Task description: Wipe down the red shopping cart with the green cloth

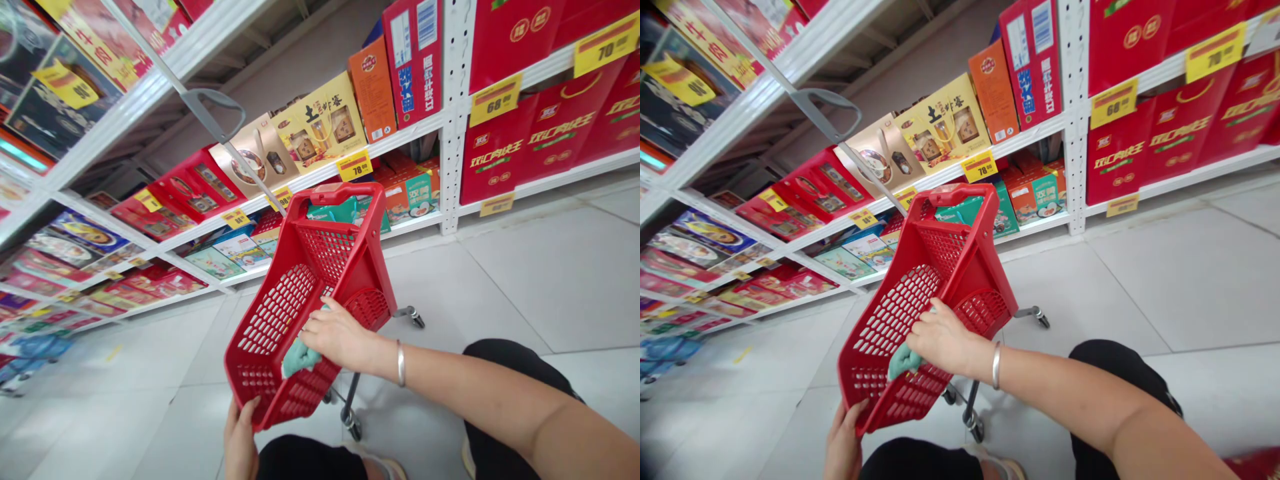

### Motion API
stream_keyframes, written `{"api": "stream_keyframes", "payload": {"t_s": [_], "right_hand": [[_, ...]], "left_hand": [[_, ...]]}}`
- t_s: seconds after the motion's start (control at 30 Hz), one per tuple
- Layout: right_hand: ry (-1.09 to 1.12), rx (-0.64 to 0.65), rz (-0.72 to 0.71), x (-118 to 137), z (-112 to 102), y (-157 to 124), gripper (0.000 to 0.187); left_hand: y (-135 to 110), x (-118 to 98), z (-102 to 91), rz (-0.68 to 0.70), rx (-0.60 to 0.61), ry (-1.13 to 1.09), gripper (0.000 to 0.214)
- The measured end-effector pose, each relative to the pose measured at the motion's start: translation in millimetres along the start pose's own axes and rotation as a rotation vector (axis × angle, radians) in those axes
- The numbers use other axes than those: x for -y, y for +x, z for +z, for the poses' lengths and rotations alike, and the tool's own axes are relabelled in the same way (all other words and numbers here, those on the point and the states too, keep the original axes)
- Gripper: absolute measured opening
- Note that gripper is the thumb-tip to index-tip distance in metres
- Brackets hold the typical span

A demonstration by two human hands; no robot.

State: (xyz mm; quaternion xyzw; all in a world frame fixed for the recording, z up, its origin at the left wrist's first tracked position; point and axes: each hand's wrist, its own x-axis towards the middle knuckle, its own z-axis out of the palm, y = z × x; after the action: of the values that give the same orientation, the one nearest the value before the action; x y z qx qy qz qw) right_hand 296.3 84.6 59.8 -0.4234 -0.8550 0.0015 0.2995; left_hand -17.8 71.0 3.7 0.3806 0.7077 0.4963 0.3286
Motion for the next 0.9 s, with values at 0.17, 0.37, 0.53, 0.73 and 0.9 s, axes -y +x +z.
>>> {"api": "stream_keyframes", "payload": {"t_s": [0.17,0.37,0.53,0.73,0.9], "right_hand": [[-0.064,-0.026,0.113,-39.4,-38.2,-6.5,0.017],[-0.162,-0.121,0.166,-61.2,-83.0,-20.5,0.018],[-0.173,-0.212,0.164,-68.3,-108.6,-36.8,0.029],[-0.287,-0.313,0.198,-90.7,-139.0,-59.7,0.044],[-0.493,-0.512,0.439,-120.1,-167.9,-87.4,0.052]], "left_hand": [[17.5,-4.3,-12.7,-0.065,0.025,0.015,0.048],[36.0,-26.3,-22.5,-0.171,0.092,-0.015,0.043],[52.2,-41.7,-21.9,-0.201,0.144,0.008,0.038],[71.9,-44.8,-21.1,-0.253,0.172,0.001,0.038],[75.3,-41.8,-20.0,-0.219,0.149,0.022,0.033]]}}
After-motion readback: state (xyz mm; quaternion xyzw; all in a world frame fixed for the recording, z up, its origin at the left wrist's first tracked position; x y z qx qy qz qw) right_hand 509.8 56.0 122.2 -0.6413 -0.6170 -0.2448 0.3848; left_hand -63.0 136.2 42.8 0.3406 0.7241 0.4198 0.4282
